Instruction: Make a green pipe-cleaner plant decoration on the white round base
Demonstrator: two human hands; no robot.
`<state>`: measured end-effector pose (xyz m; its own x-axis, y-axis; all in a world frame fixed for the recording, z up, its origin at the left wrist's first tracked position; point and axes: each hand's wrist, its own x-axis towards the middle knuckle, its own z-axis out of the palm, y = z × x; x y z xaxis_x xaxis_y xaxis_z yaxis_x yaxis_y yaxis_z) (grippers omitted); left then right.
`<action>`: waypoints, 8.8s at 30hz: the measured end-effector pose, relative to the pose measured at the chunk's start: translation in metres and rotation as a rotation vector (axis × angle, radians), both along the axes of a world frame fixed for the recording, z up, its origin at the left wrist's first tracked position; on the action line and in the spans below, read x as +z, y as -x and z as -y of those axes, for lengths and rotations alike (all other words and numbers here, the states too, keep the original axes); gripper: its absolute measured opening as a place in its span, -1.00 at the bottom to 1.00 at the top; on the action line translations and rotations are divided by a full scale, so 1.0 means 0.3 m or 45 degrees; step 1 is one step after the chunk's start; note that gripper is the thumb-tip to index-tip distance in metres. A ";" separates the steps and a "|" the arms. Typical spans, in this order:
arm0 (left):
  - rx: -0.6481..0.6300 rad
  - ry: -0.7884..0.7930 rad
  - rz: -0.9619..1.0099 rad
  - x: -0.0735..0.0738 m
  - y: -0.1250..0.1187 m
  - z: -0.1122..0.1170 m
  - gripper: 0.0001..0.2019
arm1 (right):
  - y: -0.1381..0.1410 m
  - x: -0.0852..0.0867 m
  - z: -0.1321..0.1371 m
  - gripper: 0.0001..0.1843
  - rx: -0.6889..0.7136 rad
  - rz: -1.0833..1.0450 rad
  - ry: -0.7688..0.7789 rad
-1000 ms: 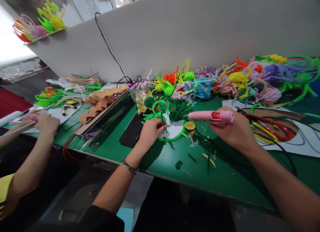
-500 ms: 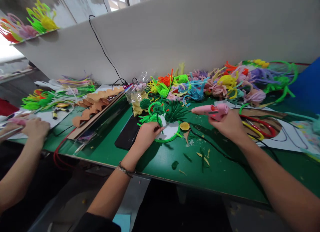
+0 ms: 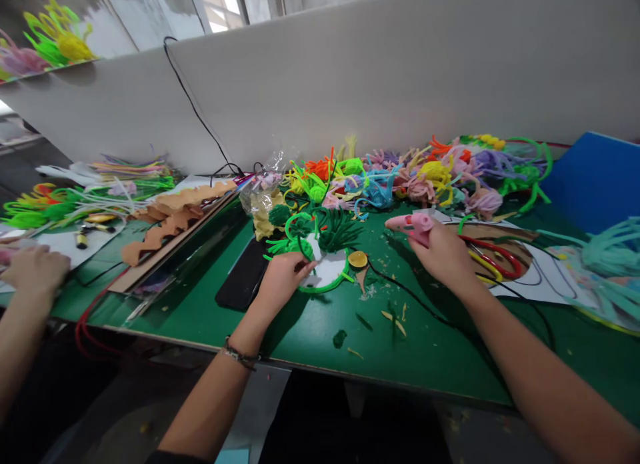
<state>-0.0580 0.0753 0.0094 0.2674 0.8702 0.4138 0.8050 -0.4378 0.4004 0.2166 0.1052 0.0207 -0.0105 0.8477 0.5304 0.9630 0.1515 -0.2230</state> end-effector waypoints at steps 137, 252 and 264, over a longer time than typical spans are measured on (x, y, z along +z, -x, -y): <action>0.250 0.338 0.062 -0.020 -0.035 0.051 -0.76 | 0.435 0.006 -0.016 -0.92 1.018 -0.538 0.657; 0.134 0.229 0.356 -0.059 -0.010 0.031 -0.79 | 0.435 -0.047 -0.047 -0.89 1.131 -0.778 0.747; 0.134 0.194 0.611 -0.057 0.002 0.016 -0.72 | 0.437 -0.012 -0.031 -0.86 1.219 -0.808 0.756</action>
